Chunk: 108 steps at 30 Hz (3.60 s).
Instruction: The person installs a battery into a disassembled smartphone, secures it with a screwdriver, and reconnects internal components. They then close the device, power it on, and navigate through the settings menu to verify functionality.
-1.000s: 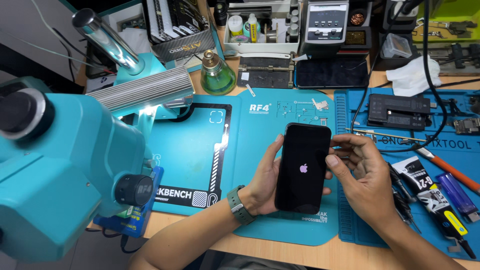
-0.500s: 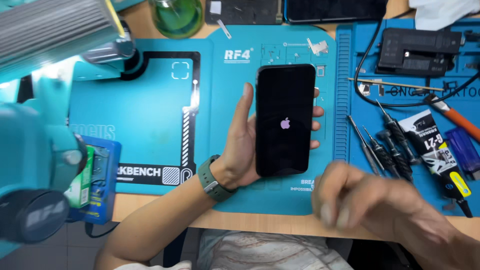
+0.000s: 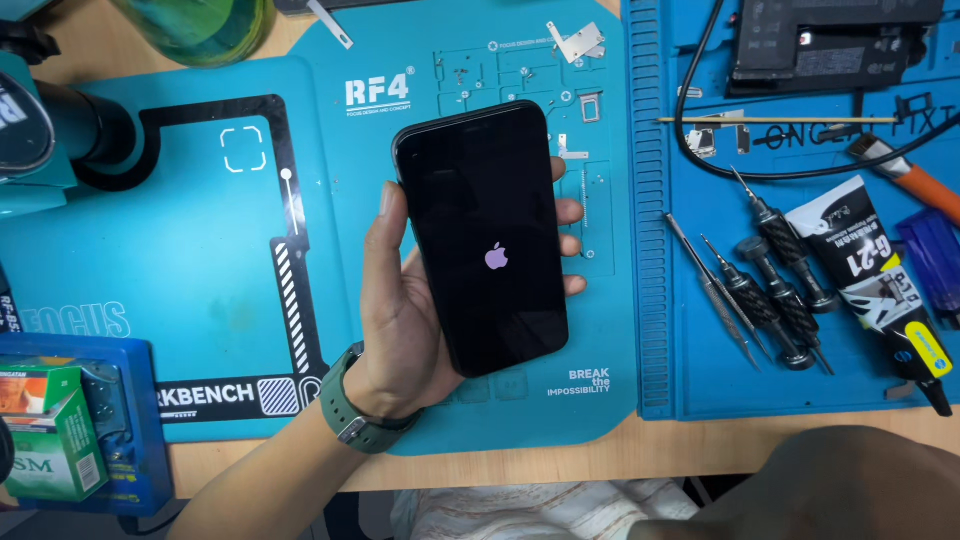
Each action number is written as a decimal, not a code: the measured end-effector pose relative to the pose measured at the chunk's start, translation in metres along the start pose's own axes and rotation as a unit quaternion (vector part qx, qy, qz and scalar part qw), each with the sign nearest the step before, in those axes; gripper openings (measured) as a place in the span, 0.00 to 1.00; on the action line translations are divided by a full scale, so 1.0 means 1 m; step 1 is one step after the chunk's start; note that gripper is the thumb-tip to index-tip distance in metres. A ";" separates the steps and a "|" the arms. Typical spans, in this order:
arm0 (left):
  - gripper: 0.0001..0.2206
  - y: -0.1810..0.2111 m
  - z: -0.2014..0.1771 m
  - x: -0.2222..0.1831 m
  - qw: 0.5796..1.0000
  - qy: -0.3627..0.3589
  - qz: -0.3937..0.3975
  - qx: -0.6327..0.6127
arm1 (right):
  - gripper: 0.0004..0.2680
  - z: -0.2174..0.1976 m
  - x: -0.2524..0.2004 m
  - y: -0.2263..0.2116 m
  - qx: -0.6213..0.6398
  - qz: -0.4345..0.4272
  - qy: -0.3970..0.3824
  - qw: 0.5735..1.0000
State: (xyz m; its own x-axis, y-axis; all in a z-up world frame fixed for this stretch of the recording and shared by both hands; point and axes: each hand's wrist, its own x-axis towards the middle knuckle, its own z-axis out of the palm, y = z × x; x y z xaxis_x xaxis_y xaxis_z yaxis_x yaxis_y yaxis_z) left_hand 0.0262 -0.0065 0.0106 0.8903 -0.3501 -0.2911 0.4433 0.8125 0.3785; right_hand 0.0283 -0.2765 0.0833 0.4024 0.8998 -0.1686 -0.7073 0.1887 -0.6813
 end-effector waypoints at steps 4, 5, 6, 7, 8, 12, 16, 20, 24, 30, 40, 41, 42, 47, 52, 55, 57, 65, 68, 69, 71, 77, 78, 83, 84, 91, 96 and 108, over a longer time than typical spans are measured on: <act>0.45 0.002 0.001 -0.001 1.000 -0.013 -0.004 -0.006 | 0.09 -0.004 0.001 0.000 0.029 0.002 -0.001 1.000; 0.45 0.002 0.002 -0.002 1.000 -0.003 0.002 -0.005 | 0.08 -0.004 0.000 0.000 0.044 0.002 0.002 0.999; 0.44 0.002 0.004 -0.001 1.000 0.004 0.006 -0.007 | 0.08 -0.003 -0.002 0.000 0.058 0.002 0.010 0.998; 0.44 0.001 0.004 0.001 1.000 -0.001 0.002 -0.008 | 0.08 -0.002 0.001 0.003 0.055 0.000 0.015 0.998; 0.44 0.001 0.002 -0.001 1.000 -0.014 0.000 -0.015 | 0.08 -0.001 0.007 0.006 0.018 -0.129 0.066 0.989; 0.44 0.003 0.002 -0.002 1.000 -0.013 0.002 -0.024 | 0.14 -0.049 0.019 0.056 -0.429 -0.436 0.366 0.701; 0.45 0.004 -0.008 -0.005 0.994 -0.066 -0.009 -0.087 | 0.14 -0.050 0.023 0.057 -0.431 -0.429 0.374 0.700; 0.45 0.005 -0.009 -0.006 0.994 -0.075 0.004 -0.082 | 0.14 -0.050 0.027 0.057 -0.424 -0.422 0.402 0.693; 0.45 0.005 -0.008 -0.005 0.995 -0.074 0.017 -0.067 | 0.14 -0.050 0.028 0.055 -0.420 -0.415 0.431 0.682; 0.44 0.002 -0.009 -0.004 0.994 -0.081 0.019 -0.077 | 0.12 -0.049 0.034 0.055 -0.382 -0.402 0.463 0.691; 0.42 -0.001 -0.006 -0.005 0.997 -0.069 0.028 -0.022 | 0.10 -0.048 0.039 0.055 -0.481 -0.392 0.406 0.671; 0.42 -0.002 -0.006 -0.005 0.997 -0.072 0.025 -0.029 | 0.09 -0.043 0.042 0.055 -0.484 -0.378 0.423 0.666; 0.42 -0.002 -0.006 -0.005 0.996 -0.076 0.024 -0.034 | 0.09 -0.039 0.045 0.055 -0.487 -0.366 0.439 0.661; 0.40 -0.023 -0.021 0.000 0.987 -0.125 0.018 -0.094 | 0.23 -0.022 0.052 0.044 -0.653 -0.323 0.322 0.605; 0.37 -0.046 -0.045 0.009 0.986 -0.120 -0.011 -0.118 | 0.36 -0.019 0.057 0.044 -0.809 -0.290 0.228 0.459; 0.36 -0.046 -0.049 0.011 0.979 -0.169 -0.004 -0.112 | 0.36 -0.010 0.065 0.048 -0.814 -0.262 0.237 0.460; 0.35 -0.045 -0.045 0.014 0.997 -0.079 -0.017 -0.013 | 0.37 -0.034 0.054 0.063 -0.819 -0.254 0.261 0.443; 0.37 -0.046 -0.060 0.028 0.990 -0.126 -0.033 -0.045 | 0.28 -0.054 0.056 0.069 -0.814 -0.235 0.307 0.434; 0.37 -0.053 -0.072 0.040 0.969 -0.207 -0.040 -0.129 | 0.27 -0.102 0.052 0.068 -0.827 -0.235 0.282 0.425; 0.38 -0.056 -0.077 0.044 0.934 -0.288 -0.048 -0.204 | 0.27 -0.118 0.053 0.068 -0.825 -0.265 0.272 0.418; 0.39 -0.059 -0.087 0.057 0.951 -0.264 -0.040 -0.157 | 0.26 -0.149 0.045 0.062 -0.834 -0.236 0.255 0.429; 0.41 -0.055 -0.088 0.069 0.957 -0.262 -0.028 -0.123 | 0.22 -0.182 0.054 0.064 -0.791 -0.253 0.253 0.496; 0.41 -0.054 -0.087 0.071 0.931 -0.323 -0.026 -0.169 | 0.23 -0.183 0.055 0.062 -0.776 -0.259 0.250 0.518; 0.44 -0.057 -0.087 0.086 0.946 -0.301 -0.022 -0.123 | 0.18 -0.186 0.055 0.046 -0.733 -0.186 0.300 0.581; 0.46 -0.058 -0.088 0.089 0.953 -0.285 -0.033 -0.100 | 0.18 -0.181 0.058 0.043 -0.664 -0.154 0.320 0.658; 0.59 -0.045 -0.071 0.097 0.981 -0.004 -0.085 0.173 | 0.30 -0.317 0.085 -0.059 -0.951 -0.197 -0.151 0.184; 0.55 -0.011 -0.019 0.045 0.973 0.040 -0.093 0.205 | 0.28 -0.332 0.092 -0.109 -0.941 -0.217 -0.088 0.245; 0.54 -0.013 -0.011 0.035 0.971 0.036 -0.077 0.225 | 0.24 -0.290 0.077 -0.091 -0.882 -0.238 0.088 0.397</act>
State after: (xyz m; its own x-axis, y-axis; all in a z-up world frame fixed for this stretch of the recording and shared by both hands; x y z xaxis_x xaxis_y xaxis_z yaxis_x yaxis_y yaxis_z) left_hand 0.0504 -0.0243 -0.0141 0.8076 -0.4039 -0.4296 0.5854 0.4619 0.6663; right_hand 0.2926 -0.3382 -0.0741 0.3913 0.8565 0.3366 0.9181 -0.3886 -0.0784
